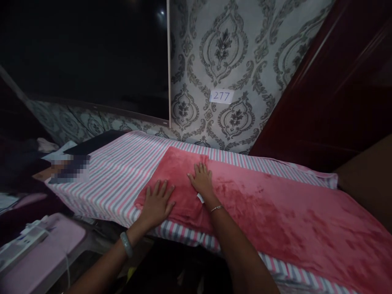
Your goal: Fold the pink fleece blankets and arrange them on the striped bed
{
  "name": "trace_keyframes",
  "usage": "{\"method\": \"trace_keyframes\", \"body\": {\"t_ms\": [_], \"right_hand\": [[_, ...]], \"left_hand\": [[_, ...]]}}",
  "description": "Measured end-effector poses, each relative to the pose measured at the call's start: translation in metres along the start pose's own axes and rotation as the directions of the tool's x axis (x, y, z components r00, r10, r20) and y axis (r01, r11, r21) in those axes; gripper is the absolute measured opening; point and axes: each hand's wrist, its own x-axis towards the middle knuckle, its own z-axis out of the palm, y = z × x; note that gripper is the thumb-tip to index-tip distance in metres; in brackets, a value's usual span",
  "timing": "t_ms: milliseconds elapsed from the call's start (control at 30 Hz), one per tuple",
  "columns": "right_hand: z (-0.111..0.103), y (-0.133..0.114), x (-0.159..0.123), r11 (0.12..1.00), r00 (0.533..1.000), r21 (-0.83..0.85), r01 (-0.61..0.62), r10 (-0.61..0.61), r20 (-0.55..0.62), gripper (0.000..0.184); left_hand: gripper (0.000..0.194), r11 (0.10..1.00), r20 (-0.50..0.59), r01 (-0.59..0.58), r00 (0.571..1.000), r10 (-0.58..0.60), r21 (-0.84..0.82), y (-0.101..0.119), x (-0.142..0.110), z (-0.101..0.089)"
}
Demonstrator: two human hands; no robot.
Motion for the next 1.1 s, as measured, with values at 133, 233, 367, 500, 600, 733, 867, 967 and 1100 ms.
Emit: {"method": "trace_keyframes", "body": {"t_ms": [133, 233, 367, 500, 600, 733, 867, 967, 1100], "right_hand": [[0.002, 0.003, -0.003, 1.0, 1.0, -0.02, 0.003, -0.003, -0.006, 0.066], [-0.007, 0.001, 0.002, 0.999, 0.998, -0.023, -0.023, 0.024, 0.063, 0.065], [-0.019, -0.015, 0.011, 1.0, 0.998, -0.013, -0.014, 0.015, 0.058, 0.059], [-0.022, -0.048, 0.023, 0.993, 0.994, 0.033, 0.11, -0.111, 0.023, 0.054], [-0.015, -0.068, 0.029, 0.981, 0.98, 0.062, 0.184, -0.188, 0.065, 0.054], [0.0, -0.069, 0.029, 0.98, 0.974, 0.057, 0.193, -0.198, 0.11, 0.056], [0.005, -0.047, 0.027, 0.994, 0.991, 0.016, 0.106, -0.107, 0.079, 0.064], [0.002, -0.024, 0.024, 0.999, 0.997, -0.037, 0.006, -0.003, 0.076, 0.071], [-0.003, -0.006, 0.021, 0.994, 0.992, -0.083, -0.078, 0.086, 0.096, 0.075]], "left_hand": [[0.058, 1.0, 0.04, 0.009, 0.999, -0.01, 0.024, -0.001, -0.007, 0.014], [0.056, 1.0, 0.043, 0.006, 0.999, -0.005, -0.018, -0.005, -0.007, 0.008], [0.044, 0.991, 0.004, -0.029, 1.0, 0.029, -0.128, -0.024, 0.019, -0.015], [0.052, 0.99, 0.009, 0.044, 0.999, -0.043, -0.131, -0.044, 0.08, -0.028], [0.055, 0.995, 0.082, 0.074, 0.994, -0.069, -0.066, -0.05, 0.119, -0.016], [0.054, 1.0, 0.091, 0.0, 0.996, -0.001, 0.02, -0.052, 0.131, 0.014], [0.053, 0.999, 0.042, -0.025, 0.999, 0.023, 0.046, -0.055, 0.126, 0.029], [0.052, 0.998, 0.031, -0.04, 0.999, 0.038, 0.053, -0.058, 0.128, 0.03], [0.052, 0.997, 0.017, -0.044, 0.999, 0.043, 0.069, -0.059, 0.132, 0.032]]}}
